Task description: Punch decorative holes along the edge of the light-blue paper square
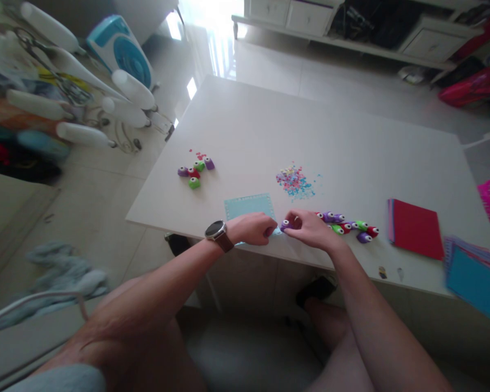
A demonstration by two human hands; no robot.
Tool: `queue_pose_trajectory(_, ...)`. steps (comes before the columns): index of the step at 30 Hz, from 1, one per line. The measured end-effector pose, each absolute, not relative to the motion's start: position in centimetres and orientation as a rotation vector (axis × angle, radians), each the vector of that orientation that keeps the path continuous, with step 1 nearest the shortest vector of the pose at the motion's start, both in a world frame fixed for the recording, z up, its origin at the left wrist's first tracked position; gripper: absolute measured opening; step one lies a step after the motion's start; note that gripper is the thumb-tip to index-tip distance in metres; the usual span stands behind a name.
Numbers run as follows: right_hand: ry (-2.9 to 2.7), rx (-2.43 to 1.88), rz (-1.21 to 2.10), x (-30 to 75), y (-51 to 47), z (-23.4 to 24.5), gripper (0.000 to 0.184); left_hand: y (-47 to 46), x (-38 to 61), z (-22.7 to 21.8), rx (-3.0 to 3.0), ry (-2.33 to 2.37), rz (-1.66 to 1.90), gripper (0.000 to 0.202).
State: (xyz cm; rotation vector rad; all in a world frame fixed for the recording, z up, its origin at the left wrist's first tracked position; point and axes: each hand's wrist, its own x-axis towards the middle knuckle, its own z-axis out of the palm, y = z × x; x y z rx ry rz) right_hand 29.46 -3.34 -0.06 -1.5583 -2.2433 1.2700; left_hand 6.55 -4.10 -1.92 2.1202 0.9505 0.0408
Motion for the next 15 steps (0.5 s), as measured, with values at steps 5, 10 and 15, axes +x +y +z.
queue_pose_trajectory(5, -2.240, -1.561, 1.265, 29.50, -3.31, -0.22, 0.009, -4.09, 6.54, -1.86, 2.116, 0.955, 0.030, 0.011)
queue_pose_trajectory(10, -2.240, -1.540, 1.286, 29.46, -3.34, -0.41, 0.009, -4.05, 6.54, -1.85, 2.116, 0.954, 0.032, 0.011)
queue_pose_trajectory(15, -2.273, -1.474, 1.325, 29.25, -3.46, -0.47, 0.010, -4.06, 6.49, -2.18, 2.113, 0.964, 0.027, 0.010)
